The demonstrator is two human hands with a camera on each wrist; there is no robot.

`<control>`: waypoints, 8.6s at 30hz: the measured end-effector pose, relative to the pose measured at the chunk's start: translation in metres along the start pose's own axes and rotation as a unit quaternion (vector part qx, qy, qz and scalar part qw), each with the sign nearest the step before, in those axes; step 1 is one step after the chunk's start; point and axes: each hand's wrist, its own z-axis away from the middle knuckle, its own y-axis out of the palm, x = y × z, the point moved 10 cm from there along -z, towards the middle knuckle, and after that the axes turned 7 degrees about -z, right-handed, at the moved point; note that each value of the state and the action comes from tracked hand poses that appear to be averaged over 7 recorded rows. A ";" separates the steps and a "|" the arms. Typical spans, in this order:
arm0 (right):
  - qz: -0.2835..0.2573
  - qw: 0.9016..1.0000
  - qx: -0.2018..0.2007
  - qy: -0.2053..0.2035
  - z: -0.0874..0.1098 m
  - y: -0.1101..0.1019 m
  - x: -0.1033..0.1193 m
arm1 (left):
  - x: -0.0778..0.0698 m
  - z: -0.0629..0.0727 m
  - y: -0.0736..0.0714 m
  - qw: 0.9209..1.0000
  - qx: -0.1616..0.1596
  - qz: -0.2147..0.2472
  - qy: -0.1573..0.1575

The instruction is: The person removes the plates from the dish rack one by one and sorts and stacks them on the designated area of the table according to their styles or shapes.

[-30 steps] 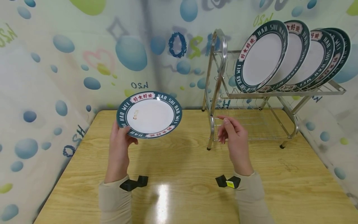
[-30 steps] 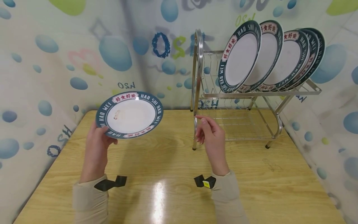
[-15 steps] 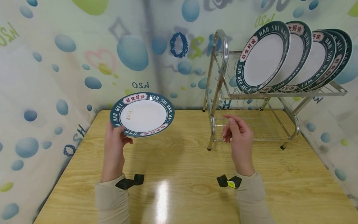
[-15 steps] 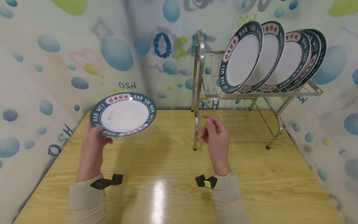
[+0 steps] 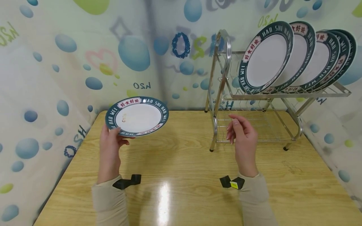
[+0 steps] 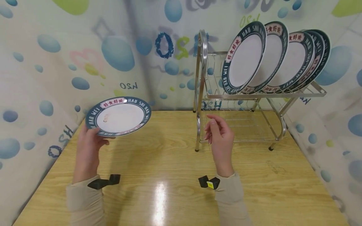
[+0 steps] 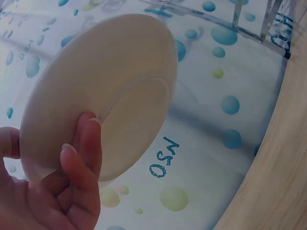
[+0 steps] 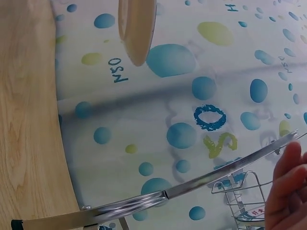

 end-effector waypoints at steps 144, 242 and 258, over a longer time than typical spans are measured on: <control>0.546 0.829 0.065 0.099 -0.137 -0.039 0.099 | 0.145 -0.034 -0.071 0.978 -0.062 0.037 -0.195; -0.021 0.988 -0.094 -0.118 -0.090 -0.069 0.127 | 0.164 -0.038 -0.082 0.968 -0.035 -0.110 -0.224; -0.082 0.977 -0.101 -0.171 -0.063 -0.060 0.137 | 0.123 -0.042 -0.086 0.962 -0.045 -0.184 -0.198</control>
